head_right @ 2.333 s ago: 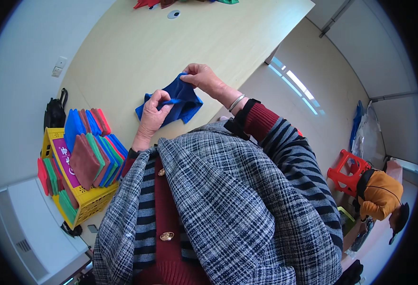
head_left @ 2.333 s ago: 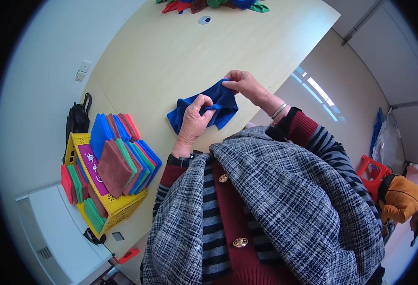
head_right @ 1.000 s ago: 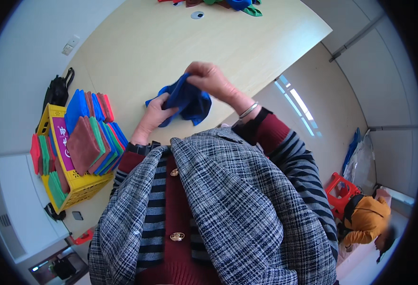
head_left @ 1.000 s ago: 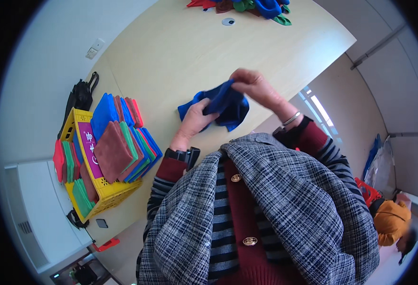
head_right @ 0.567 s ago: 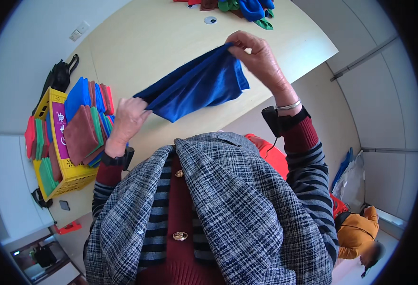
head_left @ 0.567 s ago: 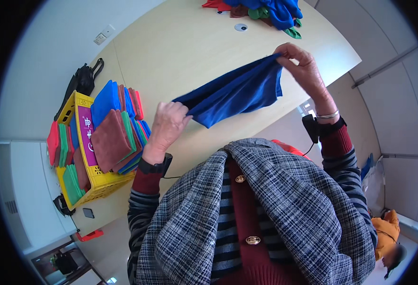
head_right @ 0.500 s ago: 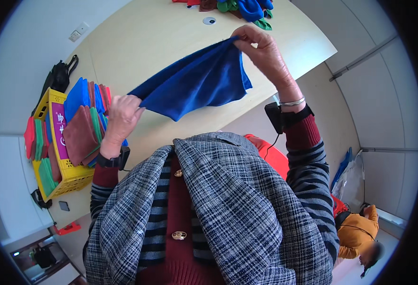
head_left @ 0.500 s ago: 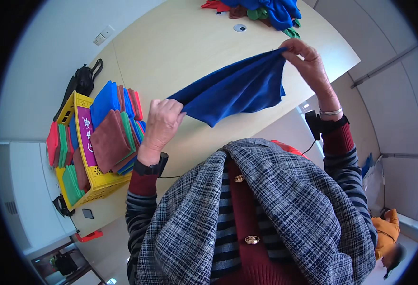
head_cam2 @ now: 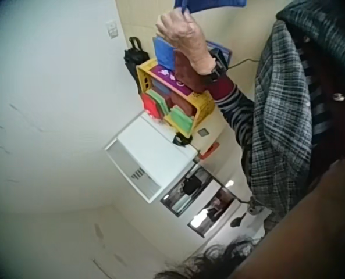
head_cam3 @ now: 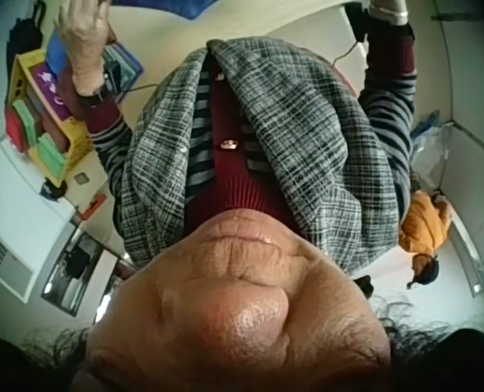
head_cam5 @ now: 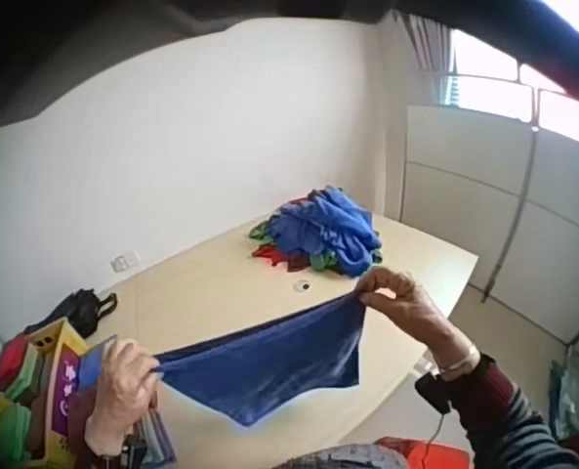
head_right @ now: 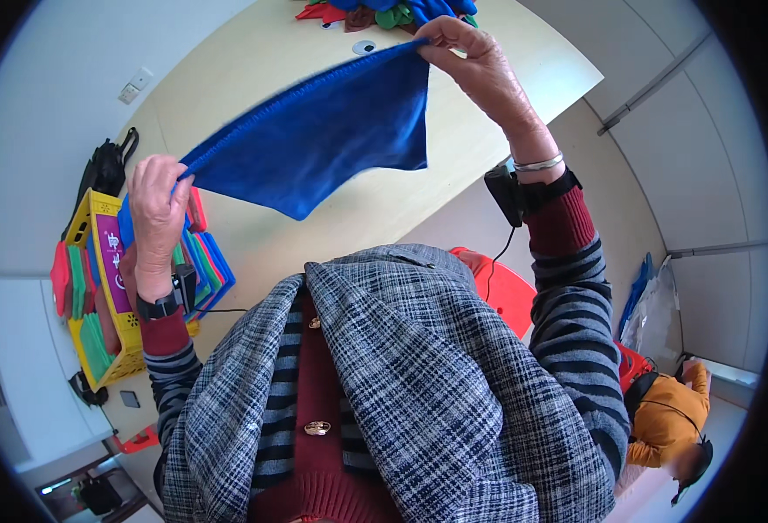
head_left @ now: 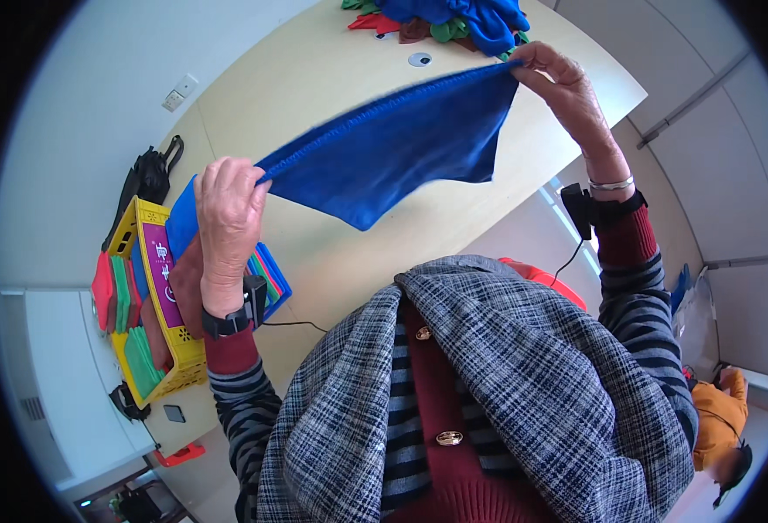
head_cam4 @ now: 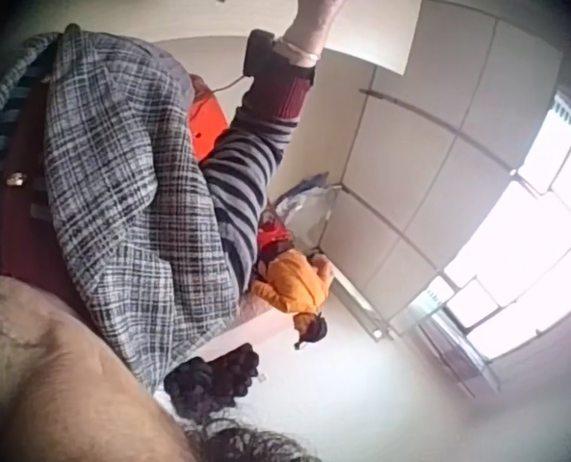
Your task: Folding various colored cloths neatly on a light-colored table.
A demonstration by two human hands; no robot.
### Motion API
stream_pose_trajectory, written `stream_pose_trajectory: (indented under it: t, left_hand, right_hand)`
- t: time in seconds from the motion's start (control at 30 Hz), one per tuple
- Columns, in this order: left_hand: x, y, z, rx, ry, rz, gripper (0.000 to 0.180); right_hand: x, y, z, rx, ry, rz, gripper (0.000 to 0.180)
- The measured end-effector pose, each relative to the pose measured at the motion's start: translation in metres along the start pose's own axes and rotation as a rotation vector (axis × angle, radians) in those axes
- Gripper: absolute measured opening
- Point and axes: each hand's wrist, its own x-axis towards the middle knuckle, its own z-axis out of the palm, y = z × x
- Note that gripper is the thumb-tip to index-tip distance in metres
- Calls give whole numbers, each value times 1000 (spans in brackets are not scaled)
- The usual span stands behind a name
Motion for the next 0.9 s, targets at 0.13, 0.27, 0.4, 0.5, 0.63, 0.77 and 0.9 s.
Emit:
stream_pose_trajectory:
  t: [0.13, 0.27, 0.4, 0.5, 0.63, 0.77, 0.9]
  left_hand:
    - [0, -6, 13, 74, -9, -13, 23]
    - [-8, -17, 31, -255, -41, -207, 21]
    - [-14, -33, 46, -568, -146, -544, 20]
    - [-5, -46, 60, -603, -101, -586, 15]
    - [15, -43, 67, -554, -31, -580, 11]
    - [21, -63, 62, -339, -38, -448, 11]
    - [15, -93, 54, -253, -67, -481, 14]
  right_hand:
    - [4, 10, 8, -40, -16, -35, 14]
    - [14, 37, 12, -17, -8, -20, 14]
    - [30, 44, 28, -9, -35, -51, 14]
    - [40, 49, 42, -12, -36, 25, 11]
    - [52, 49, 51, -56, 26, -18, 8]
    - [53, 42, 57, -194, 46, -92, 7]
    - [29, 24, 74, -130, -113, -145, 8]
